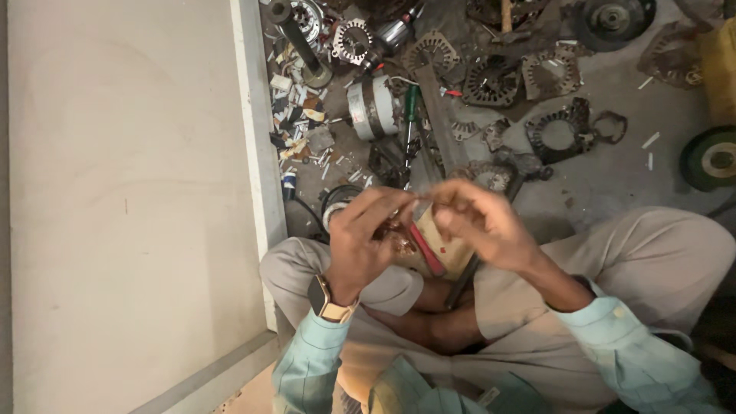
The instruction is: The person sits on the floor of a repair workshop among scattered motor parts and works on a small electric motor component. They hold the part with pliers, hammer it, and file it, manipulating small metal pieces by hand throughout the clip.
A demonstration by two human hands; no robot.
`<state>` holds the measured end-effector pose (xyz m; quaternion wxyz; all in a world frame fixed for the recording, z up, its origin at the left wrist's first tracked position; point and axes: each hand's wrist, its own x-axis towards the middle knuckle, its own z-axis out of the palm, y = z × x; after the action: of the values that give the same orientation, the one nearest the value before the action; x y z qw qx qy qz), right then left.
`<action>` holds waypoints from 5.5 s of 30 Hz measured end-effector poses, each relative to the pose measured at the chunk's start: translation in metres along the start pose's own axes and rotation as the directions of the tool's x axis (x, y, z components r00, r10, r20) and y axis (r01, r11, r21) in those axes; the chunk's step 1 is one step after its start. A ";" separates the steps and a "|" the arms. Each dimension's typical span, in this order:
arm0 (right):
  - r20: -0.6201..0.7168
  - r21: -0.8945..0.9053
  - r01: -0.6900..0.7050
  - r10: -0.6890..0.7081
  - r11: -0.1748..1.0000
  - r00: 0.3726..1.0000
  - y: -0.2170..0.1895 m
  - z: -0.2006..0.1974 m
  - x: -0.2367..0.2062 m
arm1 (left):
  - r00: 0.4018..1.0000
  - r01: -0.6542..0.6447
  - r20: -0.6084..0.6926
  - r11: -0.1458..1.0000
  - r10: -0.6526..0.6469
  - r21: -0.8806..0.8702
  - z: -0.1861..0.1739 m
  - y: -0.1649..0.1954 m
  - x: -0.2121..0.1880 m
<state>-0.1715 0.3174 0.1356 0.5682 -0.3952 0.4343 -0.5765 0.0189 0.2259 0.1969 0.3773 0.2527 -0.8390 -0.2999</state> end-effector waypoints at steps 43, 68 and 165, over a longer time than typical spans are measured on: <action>0.317 -0.854 0.497 -0.603 0.154 0.732 -0.012 0.004 0.002 | 0.990 -0.095 0.111 0.994 0.088 0.062 -0.005 -0.011 -0.017; 0.021 -0.667 0.308 -0.395 0.678 0.918 0.008 0.008 -0.011 | 0.972 -0.183 0.177 0.971 0.155 0.156 -0.004 -0.008 -0.017; -0.110 -0.123 -0.073 0.060 0.990 0.992 0.021 -0.019 0.003 | 0.981 -0.183 -0.005 0.945 0.192 0.271 0.015 -0.009 -0.012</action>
<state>-0.1827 0.3156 0.1097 0.5370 -0.3845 0.5126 -0.5487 0.0160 0.2318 0.1768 0.3792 0.2252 -0.8862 -0.1420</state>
